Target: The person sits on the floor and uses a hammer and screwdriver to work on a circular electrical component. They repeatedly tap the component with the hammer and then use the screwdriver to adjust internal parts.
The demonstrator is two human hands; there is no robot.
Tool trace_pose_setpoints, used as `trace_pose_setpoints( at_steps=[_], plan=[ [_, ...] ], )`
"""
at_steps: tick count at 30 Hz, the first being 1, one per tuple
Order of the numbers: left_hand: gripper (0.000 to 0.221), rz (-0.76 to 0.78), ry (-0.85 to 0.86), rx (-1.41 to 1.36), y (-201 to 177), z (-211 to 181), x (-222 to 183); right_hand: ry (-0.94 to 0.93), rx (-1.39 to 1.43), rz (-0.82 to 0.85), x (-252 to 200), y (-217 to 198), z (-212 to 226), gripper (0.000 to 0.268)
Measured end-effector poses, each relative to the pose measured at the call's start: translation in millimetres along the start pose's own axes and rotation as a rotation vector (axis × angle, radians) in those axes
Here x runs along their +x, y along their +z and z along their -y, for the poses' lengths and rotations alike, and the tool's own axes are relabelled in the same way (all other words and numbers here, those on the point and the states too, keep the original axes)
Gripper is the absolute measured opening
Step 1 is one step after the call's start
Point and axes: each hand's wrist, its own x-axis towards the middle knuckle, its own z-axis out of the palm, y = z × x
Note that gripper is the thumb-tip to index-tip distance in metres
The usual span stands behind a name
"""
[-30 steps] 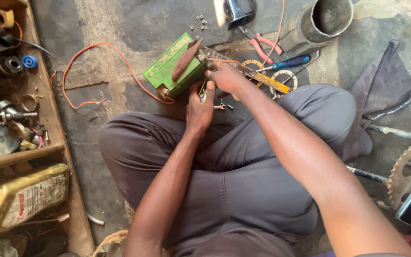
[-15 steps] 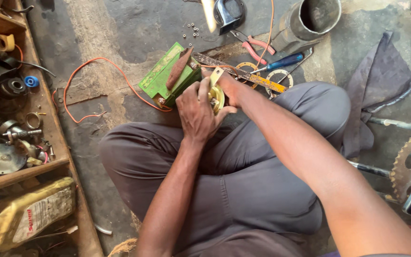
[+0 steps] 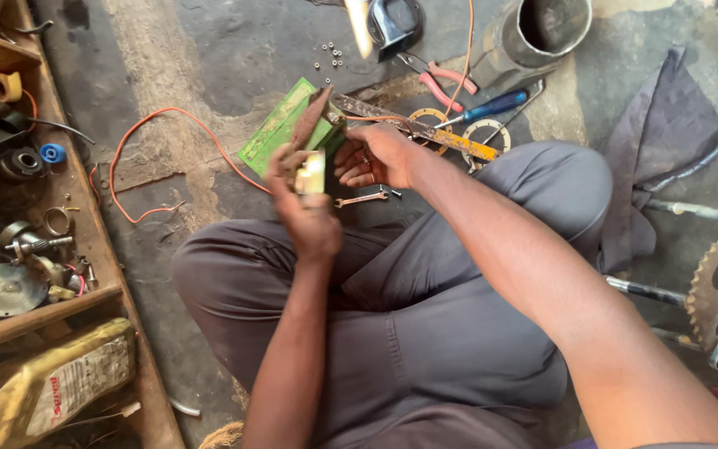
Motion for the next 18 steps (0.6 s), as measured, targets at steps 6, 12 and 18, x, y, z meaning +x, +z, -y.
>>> trace_pose_setpoints(
  at_steps=[6,12,18],
  plan=[
    [0.085,-0.167,-0.211,-0.423,-15.9,7.7,9.9,-0.015,-0.272,-0.143,11.5,-5.1,-6.0,0.042],
    [0.086,-0.175,-0.367,-0.602,-15.5,-2.1,11.4,-0.354,-1.273,-0.458,18.6,-7.5,-20.2,0.02],
    [0.082,-0.13,-0.372,-0.663,-12.6,-8.8,12.1,-0.434,-1.438,-0.432,-6.4,9.0,-12.7,0.019]
  ],
)
